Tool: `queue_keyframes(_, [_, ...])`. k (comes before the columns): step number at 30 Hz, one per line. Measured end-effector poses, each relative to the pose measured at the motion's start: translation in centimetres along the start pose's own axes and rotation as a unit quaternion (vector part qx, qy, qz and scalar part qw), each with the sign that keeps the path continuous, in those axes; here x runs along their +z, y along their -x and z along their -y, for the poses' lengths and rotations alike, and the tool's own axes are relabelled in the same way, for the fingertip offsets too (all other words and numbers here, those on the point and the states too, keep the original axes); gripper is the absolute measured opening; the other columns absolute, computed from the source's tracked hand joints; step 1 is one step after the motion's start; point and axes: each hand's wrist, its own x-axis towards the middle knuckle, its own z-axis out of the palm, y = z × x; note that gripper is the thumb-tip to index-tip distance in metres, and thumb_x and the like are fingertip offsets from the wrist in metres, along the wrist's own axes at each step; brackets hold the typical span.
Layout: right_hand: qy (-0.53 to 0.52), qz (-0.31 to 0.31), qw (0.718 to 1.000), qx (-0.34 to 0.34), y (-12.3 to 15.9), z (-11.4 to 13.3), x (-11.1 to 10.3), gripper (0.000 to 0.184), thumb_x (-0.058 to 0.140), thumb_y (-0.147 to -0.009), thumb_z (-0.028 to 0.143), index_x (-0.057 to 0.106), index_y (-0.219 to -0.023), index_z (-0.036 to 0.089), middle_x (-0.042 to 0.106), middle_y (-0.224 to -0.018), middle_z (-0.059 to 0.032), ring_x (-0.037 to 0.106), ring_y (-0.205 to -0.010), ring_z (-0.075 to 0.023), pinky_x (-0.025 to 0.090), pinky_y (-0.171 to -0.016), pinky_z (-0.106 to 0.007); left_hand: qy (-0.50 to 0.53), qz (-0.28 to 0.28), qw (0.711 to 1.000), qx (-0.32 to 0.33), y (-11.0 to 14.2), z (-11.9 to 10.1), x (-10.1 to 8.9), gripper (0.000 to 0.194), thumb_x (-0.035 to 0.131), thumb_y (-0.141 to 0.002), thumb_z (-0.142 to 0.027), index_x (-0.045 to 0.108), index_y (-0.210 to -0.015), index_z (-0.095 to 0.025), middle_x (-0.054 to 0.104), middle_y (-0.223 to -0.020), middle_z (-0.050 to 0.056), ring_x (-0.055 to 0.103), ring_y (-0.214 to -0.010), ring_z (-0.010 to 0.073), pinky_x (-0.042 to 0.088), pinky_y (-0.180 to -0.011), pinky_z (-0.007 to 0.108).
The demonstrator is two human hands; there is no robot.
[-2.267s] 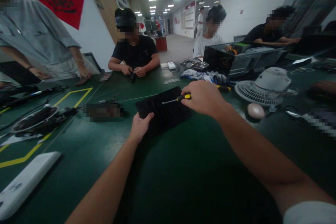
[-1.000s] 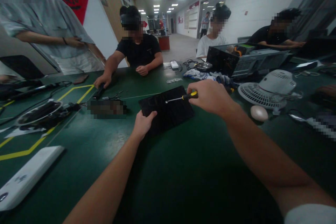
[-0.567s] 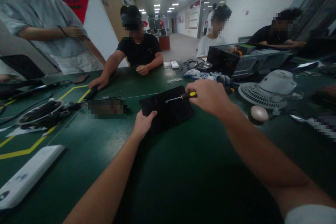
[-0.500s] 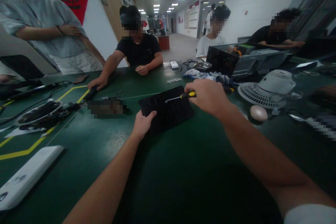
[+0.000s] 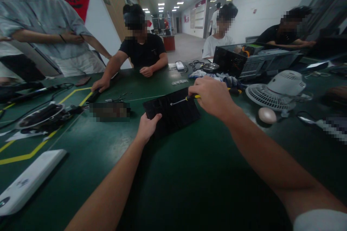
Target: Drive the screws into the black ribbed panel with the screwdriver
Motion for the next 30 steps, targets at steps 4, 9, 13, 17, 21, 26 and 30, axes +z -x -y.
queue_keyframes(4, [-0.005, 0.001, 1.0, 0.014, -0.1, 0.1, 0.0, 0.033, 0.054, -0.099, 0.011, 0.082, -0.106, 0.026, 0.074, -0.108, -0.009, 0.062, -0.105, -0.0281, 0.026, -0.064, -0.037, 0.0, -0.004, 1.0, -0.003, 0.1, -0.2, 0.0, 0.051, 0.093, -0.063, -0.042, 0.074, -0.103, -0.017, 0.08, -0.099, 0.01, 0.077, -0.089, 0.0286, 0.062, -0.089, 0.044])
queue_keyframes(9, [-0.019, 0.009, 0.999, 0.029, 0.0, 0.0, 0.1, 0.029, 0.062, -0.09, 0.012, 0.083, -0.105, 0.026, 0.076, -0.106, -0.0076, 0.065, -0.102, -0.0276, 0.029, -0.066, -0.037, -0.015, -0.007, 1.0, 0.005, 0.1, 0.0, -0.1, 0.051, 0.091, -0.065, -0.043, 0.074, -0.104, -0.017, 0.08, -0.099, 0.011, 0.077, -0.089, 0.0292, 0.062, -0.088, 0.045])
queue_keyframes(13, [-0.02, 0.035, 0.997, 0.069, 0.1, 0.2, -0.3, 0.027, 0.067, -0.088, 0.025, 0.085, -0.108, 0.026, 0.079, -0.108, -0.009, 0.069, -0.097, -0.0297, 0.035, -0.068, -0.038, -0.017, -0.007, 1.0, 0.008, 0.0, 0.0, -0.1, 0.051, 0.091, -0.064, -0.044, 0.074, -0.103, -0.017, 0.08, -0.098, 0.011, 0.076, -0.088, 0.029, 0.061, -0.088, 0.045])
queue_keyframes(17, [-0.019, 0.109, 0.99, 0.093, 0.0, 0.4, -0.7, 0.03, 0.067, -0.093, 0.038, 0.087, -0.111, 0.025, 0.082, -0.104, -0.0123, 0.073, -0.098, -0.0332, 0.045, -0.075, -0.041, -0.014, -0.006, 1.0, 0.004, 0.1, -0.1, -0.2, 0.05, 0.091, -0.064, -0.045, 0.074, -0.101, -0.017, 0.08, -0.098, 0.01, 0.076, -0.089, 0.0288, 0.061, -0.089, 0.045])
queue_keyframes(21, [-0.034, 0.169, 0.982, 0.079, 0.0, 0.1, -1.0, 0.035, 0.065, -0.097, 0.045, 0.087, -0.112, 0.022, 0.083, -0.104, -0.0142, 0.074, -0.097, -0.0333, 0.05, -0.078, -0.042, -0.003, -0.002, 1.0, -0.001, 0.2, -0.1, -0.2, 0.05, 0.092, -0.063, -0.044, 0.074, -0.103, -0.018, 0.081, -0.101, 0.01, 0.077, -0.092, 0.029, 0.061, -0.091, 0.045])
queue_keyframes(26, [-0.068, 0.108, 0.989, 0.077, 0.3, -1.0, -1.6, 0.026, 0.073, -0.092, 0.04, 0.087, -0.109, 0.026, 0.083, -0.099, -0.0087, 0.075, -0.097, -0.0311, 0.05, -0.079, -0.04, -0.009, 0.0, 1.0, 0.006, 0.2, -0.1, -0.1, 0.052, 0.092, -0.064, -0.044, 0.075, -0.104, -0.017, 0.081, -0.1, 0.01, 0.077, -0.093, 0.0299, 0.062, -0.092, 0.046])
queue_keyframes(30, [-0.053, 0.047, 0.993, 0.094, 0.3, -1.1, -1.6, 0.028, 0.077, -0.087, 0.029, 0.087, -0.113, 0.027, 0.084, -0.104, -0.0088, 0.075, -0.1, -0.0318, 0.05, -0.082, -0.041, -0.004, 0.003, 1.0, 0.016, 0.3, -0.2, 0.0, 0.05, 0.091, -0.064, -0.043, 0.075, -0.104, -0.017, 0.081, -0.102, 0.01, 0.077, -0.094, 0.0295, 0.062, -0.092, 0.044])
